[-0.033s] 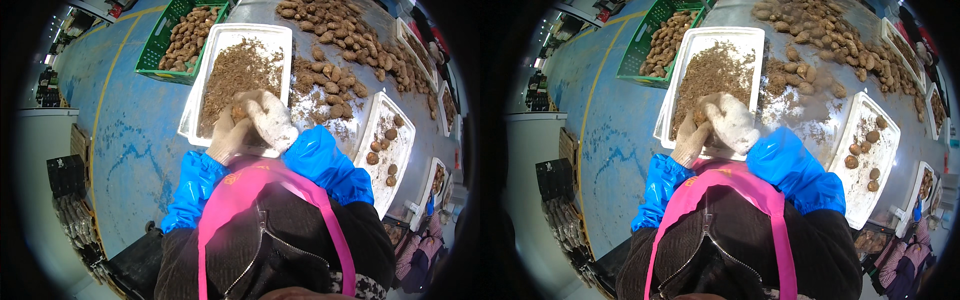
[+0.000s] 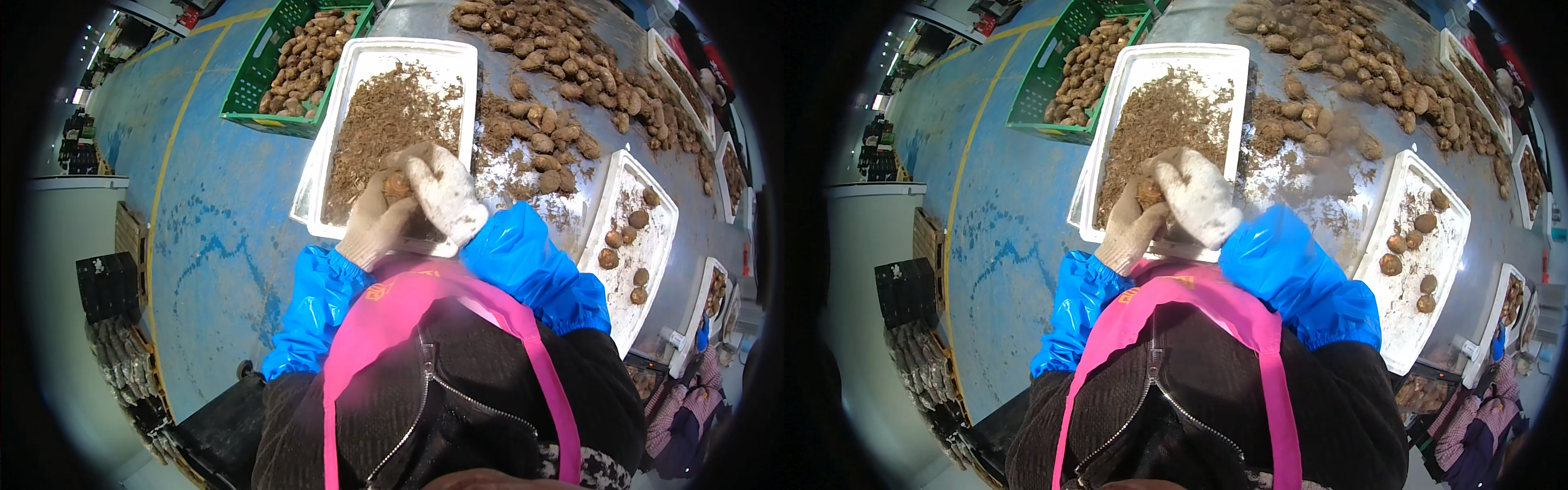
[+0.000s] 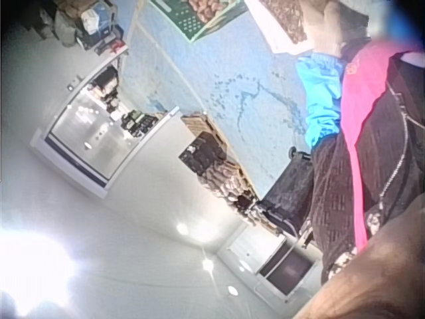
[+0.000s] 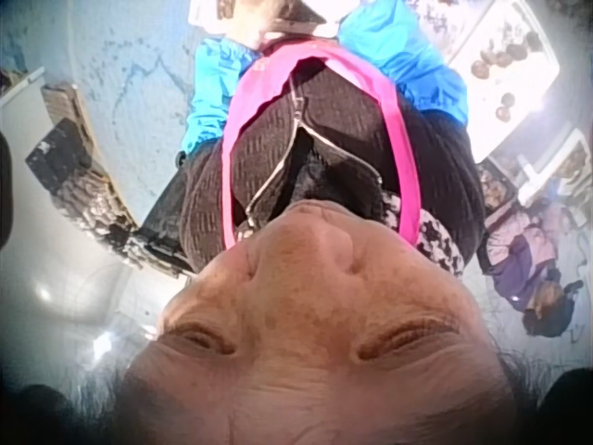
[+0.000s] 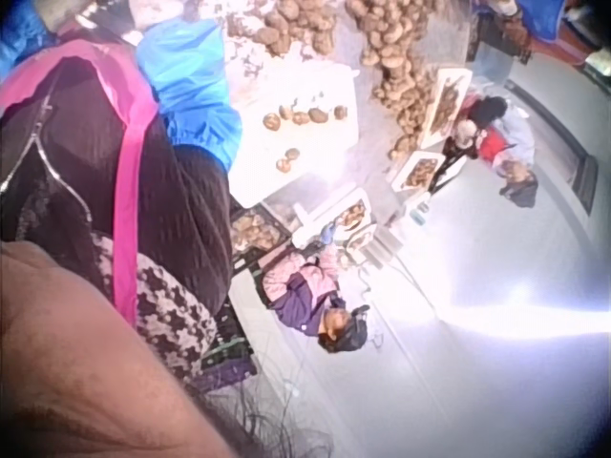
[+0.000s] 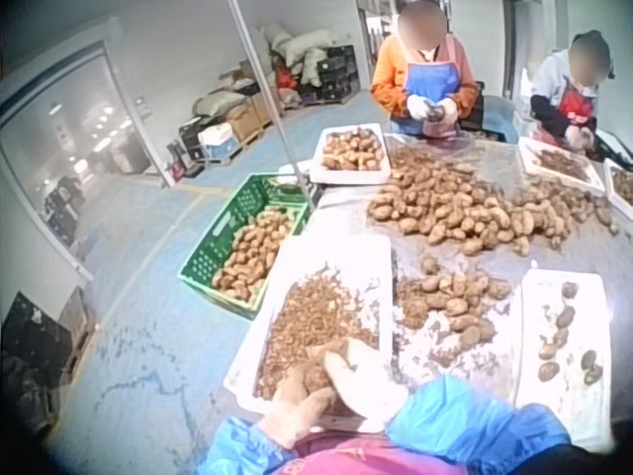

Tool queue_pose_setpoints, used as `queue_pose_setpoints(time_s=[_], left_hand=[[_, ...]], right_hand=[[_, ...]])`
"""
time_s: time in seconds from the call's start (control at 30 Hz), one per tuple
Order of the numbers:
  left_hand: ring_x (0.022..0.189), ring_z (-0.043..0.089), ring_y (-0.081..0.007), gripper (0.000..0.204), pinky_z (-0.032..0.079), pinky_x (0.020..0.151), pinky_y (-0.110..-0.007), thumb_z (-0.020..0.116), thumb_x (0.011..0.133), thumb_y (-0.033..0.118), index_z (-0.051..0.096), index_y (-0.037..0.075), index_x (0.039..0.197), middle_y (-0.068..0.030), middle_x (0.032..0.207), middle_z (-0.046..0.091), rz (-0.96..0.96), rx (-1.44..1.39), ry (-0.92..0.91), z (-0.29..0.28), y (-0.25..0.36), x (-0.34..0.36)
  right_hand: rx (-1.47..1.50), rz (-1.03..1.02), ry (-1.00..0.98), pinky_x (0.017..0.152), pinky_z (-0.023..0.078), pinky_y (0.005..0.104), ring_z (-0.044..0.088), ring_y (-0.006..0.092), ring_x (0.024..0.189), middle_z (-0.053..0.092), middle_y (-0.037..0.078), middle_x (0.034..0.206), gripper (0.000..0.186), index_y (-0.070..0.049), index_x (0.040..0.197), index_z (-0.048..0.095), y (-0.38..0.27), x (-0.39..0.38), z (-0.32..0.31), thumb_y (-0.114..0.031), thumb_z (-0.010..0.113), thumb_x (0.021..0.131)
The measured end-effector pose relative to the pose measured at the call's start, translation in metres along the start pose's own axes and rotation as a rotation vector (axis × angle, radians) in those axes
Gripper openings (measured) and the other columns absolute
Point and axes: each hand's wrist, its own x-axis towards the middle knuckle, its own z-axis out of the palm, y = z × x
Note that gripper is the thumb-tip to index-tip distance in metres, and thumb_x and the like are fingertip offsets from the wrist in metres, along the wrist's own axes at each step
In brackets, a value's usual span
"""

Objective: The person repeatedly picks up brown nuts, rubs them in a tray of brown granular material, and places them on a white tray. The process is repeated continuously with multiple nuts.

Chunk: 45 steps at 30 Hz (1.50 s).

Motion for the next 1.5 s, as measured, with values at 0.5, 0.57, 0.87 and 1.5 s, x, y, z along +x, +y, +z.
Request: queue_pose_setpoints(time_s=[0.5, 0.57, 0.87, 1.5], left_hand=[[0.079, 0.066, -0.0151, 0.050, 0.054, 0.069, -0.029, 0.062, 0.099, 0.020, 0.051, 0.000, 0.143, -0.0077, 0.099, 0.069, -0.012, -0.504, -0.204, -0.015, 0.025, -0.013], [0.073, 0.060, -0.0101, 0.047, 0.045, 0.060, -0.025, 0.063, 0.098, 0.026, 0.056, 0.004, 0.138, -0.0034, 0.095, 0.066, 0.007, -0.599, -0.217, -0.014, 0.021, -0.013], [0.127, 0.061, -0.0279, 0.051, 0.052, 0.105, -0.039, 0.072, 0.090, 0.022, 0.061, 0.009, 0.138, -0.0130, 0.140, 0.062, 0.412, 0.258, -0.170, -0.010, -0.012, 0.013], [0.132, 0.060, -0.0403, 0.075, 0.048, 0.110, -0.045, 0.076, 0.088, 0.019, 0.047, 0.008, 0.156, -0.0245, 0.141, 0.061, 0.429, 0.186, 0.090, -0.019, 0.006, -0.005]], right_hand=[[0.511, -0.227, -0.226, 0.104, 0.054, 0.0404, 0.066, 0.0252, 0.119, 0.070, 0.014, 0.132, 0.039, 0.001, 0.128, 0.068, 0.002, -0.018, -0.018, -0.033, 0.060, 0.110], [0.664, 0.010, -0.377, 0.109, 0.051, 0.0404, 0.061, 0.0249, 0.131, 0.060, 0.013, 0.147, 0.038, 0.000, 0.140, 0.061, -0.005, -0.031, -0.018, -0.010, 0.062, 0.104], [-0.520, -0.689, -0.310, 0.122, 0.034, 0.0537, 0.045, 0.0470, 0.144, 0.063, 0.017, 0.143, 0.045, -0.012, 0.134, 0.070, -0.010, -0.005, -0.007, -0.039, 0.063, 0.098], [-0.182, -0.039, -0.306, 0.098, 0.055, 0.0373, 0.071, 0.0285, 0.109, 0.073, 0.019, 0.123, 0.042, -0.005, 0.129, 0.071, 0.004, 0.029, -0.046, -0.037, 0.058, 0.105]])
